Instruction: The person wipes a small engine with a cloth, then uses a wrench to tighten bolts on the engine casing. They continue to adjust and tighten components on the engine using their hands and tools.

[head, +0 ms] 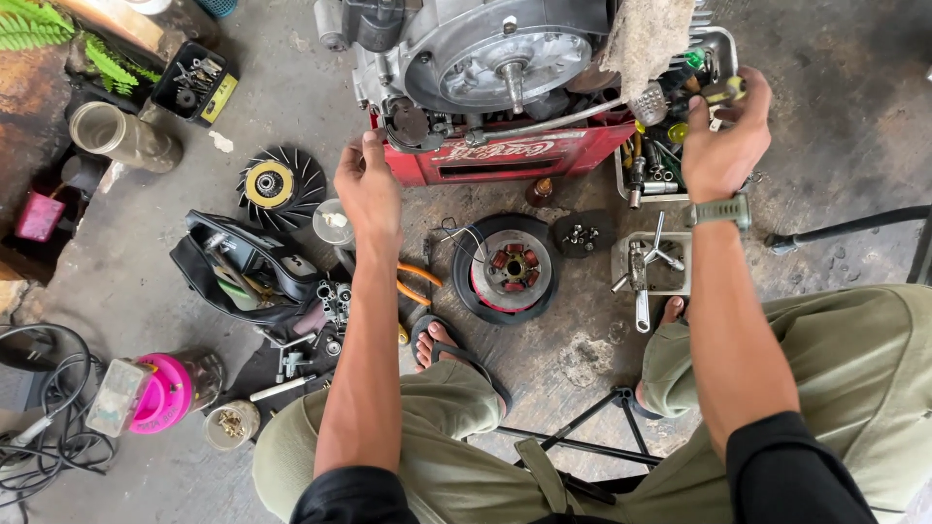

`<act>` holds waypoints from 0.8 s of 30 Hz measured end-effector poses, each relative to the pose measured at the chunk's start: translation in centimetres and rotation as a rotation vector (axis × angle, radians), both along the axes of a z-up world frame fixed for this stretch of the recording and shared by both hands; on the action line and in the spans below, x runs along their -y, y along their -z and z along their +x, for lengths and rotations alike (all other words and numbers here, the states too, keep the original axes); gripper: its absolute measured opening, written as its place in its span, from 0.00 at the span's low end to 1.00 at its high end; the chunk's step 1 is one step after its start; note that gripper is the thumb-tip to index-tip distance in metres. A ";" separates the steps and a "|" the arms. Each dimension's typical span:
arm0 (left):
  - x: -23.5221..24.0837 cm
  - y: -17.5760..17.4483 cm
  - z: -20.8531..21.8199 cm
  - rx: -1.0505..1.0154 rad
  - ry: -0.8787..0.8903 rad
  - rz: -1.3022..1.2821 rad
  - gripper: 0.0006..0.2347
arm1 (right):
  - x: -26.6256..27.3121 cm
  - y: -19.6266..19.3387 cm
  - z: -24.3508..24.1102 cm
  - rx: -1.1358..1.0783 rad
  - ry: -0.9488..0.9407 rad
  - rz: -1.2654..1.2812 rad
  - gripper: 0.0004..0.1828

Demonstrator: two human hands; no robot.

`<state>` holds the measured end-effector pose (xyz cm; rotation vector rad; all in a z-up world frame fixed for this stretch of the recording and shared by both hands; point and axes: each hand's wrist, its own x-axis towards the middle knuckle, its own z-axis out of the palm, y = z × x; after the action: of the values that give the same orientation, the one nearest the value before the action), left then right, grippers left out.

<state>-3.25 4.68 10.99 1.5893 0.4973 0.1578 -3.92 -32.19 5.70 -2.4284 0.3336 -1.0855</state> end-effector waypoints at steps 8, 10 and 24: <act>-0.1 0.4 0.2 0.036 -0.003 -0.012 0.13 | 2.2 0.7 3.0 -0.286 -0.083 0.050 0.18; -0.1 0.7 0.3 0.050 -0.007 -0.014 0.13 | 2.2 0.7 3.5 -0.314 -0.090 0.033 0.17; 0.0 0.2 0.3 0.032 0.010 0.024 0.13 | 0.2 -3.2 4.2 -0.652 0.017 0.508 0.19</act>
<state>-2.98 4.73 10.76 1.6103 0.4644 0.1820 0.28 -32.38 8.94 -2.2292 0.7336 -0.1360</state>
